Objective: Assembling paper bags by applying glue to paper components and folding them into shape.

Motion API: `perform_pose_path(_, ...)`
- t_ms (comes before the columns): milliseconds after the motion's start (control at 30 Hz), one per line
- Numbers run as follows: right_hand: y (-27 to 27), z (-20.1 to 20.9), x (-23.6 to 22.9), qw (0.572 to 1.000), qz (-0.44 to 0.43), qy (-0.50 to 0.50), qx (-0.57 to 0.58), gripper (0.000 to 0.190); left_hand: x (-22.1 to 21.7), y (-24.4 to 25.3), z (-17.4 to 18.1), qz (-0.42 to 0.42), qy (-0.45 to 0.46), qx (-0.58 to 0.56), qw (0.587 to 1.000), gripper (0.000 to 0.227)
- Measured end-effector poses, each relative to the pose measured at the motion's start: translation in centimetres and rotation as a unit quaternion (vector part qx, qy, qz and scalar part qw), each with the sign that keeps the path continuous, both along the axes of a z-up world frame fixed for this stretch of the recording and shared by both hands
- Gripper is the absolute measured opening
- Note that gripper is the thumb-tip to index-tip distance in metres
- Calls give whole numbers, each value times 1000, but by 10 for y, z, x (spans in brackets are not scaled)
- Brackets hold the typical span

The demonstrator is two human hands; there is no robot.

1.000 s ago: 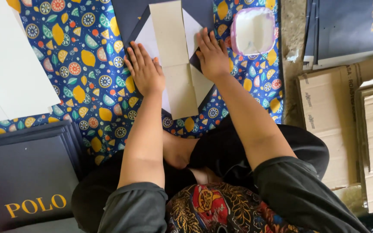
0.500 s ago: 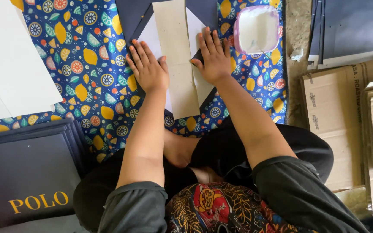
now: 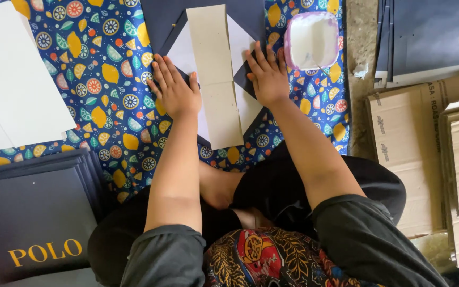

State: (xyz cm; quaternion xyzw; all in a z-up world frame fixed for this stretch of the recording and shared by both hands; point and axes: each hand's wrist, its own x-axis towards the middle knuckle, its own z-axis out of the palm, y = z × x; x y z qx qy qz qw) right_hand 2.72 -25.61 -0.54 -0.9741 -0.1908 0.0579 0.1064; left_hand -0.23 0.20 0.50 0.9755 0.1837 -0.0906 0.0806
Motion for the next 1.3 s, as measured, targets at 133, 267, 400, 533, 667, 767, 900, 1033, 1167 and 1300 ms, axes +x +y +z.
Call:
perform_pose_path(133, -5, -15, -12, 987, 11, -152, 46, 41, -4, 0, -9, -3, -32, 1, 999, 76)
perform_pose_path(267, -16, -2, -18, 986, 140, -89, -19, 55, 1, 3, -12, 6, -57, -9, 998, 75)
perform_pose_path(400, -44, 21, -42, 984, 172, 16, -41, 84, 3, 1, -19, 29, -57, -22, 998, 77)
perform_pose_path(533, -72, 22, -56, 984, 127, 84, -90, 93, 9, -17, -12, 54, -99, -11, 994, 79)
perform_pose_path(667, -92, 13, -50, 990, -14, 12, 143, 52, 10, -53, 3, -170, -144, -50, 974, 60)
perform_pose_path(767, -89, 6, -60, 973, -148, 105, 142, 35, 0, -90, 6, -284, -106, -62, 951, 63)
perform_pose_path(900, -78, -14, -62, 959, -219, 137, 116, 30, -13, -109, 1, -266, -33, -116, 957, 73)
perform_pose_path(1033, -70, -17, -64, 938, -272, 171, 127, 34, -15, -110, -3, -245, -36, -128, 960, 71)
perform_pose_path(1167, -75, -27, -66, 935, -265, 168, 163, 24, -15, -109, 0, -218, -43, -113, 968, 72)
perform_pose_path(1300, -81, -7, -52, 864, -279, 293, 300, 23, -12, -105, -4, -237, -64, -69, 967, 72)
